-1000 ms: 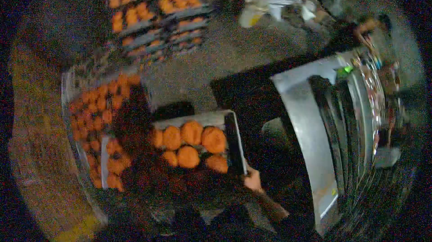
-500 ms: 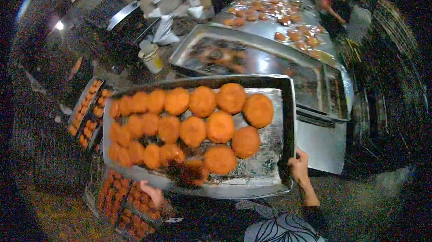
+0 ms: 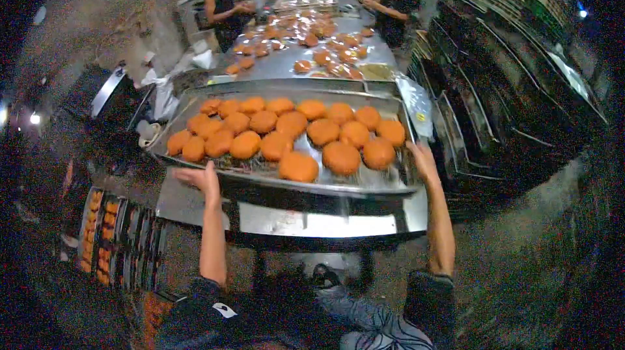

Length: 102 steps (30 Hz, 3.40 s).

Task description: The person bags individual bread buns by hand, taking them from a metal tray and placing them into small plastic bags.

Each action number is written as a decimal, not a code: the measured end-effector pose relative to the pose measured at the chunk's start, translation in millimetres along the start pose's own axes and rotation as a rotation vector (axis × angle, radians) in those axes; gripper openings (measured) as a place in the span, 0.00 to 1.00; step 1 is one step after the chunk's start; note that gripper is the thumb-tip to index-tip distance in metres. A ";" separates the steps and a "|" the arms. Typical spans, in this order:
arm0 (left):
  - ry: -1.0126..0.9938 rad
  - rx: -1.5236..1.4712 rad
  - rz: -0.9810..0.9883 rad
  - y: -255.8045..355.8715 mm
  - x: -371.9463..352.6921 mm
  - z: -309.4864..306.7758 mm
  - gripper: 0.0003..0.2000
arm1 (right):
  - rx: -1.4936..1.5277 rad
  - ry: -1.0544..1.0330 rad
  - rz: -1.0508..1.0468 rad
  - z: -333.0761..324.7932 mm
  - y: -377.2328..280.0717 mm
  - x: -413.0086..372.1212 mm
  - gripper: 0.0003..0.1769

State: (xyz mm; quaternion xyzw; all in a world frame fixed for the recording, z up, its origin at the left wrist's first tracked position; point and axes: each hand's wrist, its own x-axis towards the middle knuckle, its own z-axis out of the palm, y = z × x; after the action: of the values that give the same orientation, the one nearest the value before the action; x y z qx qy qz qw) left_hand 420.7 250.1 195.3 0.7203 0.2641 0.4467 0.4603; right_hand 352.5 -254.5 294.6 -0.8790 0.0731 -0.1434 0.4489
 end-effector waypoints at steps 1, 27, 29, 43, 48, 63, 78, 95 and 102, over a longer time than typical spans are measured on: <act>0.036 0.146 0.240 3.0 -7.4 3.5 0.40 | -0.196 0.225 -0.188 18.5 -6.6 -12.9 0.21; -1.582 -0.275 0.810 -177.1 -193.3 -10.9 0.12 | -0.674 0.157 0.320 374.8 87.0 -181.0 0.32; -1.604 -0.332 0.899 -178.7 -192.3 -3.4 0.02 | -0.625 0.178 0.247 371.0 80.4 -180.7 0.29; -1.829 -0.390 0.297 -106.7 -183.0 -10.1 0.14 | -0.045 -0.352 0.144 286.7 27.8 -215.0 0.18; -1.736 -0.200 -0.365 -68.7 -203.1 -39.0 0.07 | 0.158 -0.238 0.405 287.2 7.2 -235.4 0.15; -0.781 -1.226 -0.872 -64.3 -5.0 -8.4 0.09 | -0.692 -0.037 -0.548 347.4 -81.1 -17.0 0.36; -1.078 -1.360 -1.096 -28.6 9.1 -25.5 0.25 | -0.167 0.186 -0.591 372.6 -176.9 -134.7 0.52; -1.843 -0.191 0.805 -163.3 -205.5 -8.8 0.19 | -0.097 0.382 -0.717 326.2 -141.4 51.7 0.28; -1.920 -0.456 0.254 -156.2 -171.8 6.4 0.10 | 0.046 -0.680 0.030 327.3 52.9 -225.0 0.11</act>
State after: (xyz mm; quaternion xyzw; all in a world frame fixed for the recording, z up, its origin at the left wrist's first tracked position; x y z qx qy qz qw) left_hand 351.9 179.6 -15.0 0.6936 -0.3915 -0.2395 0.5552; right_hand 243.1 23.7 27.8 -0.8649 -0.0713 0.1630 0.4694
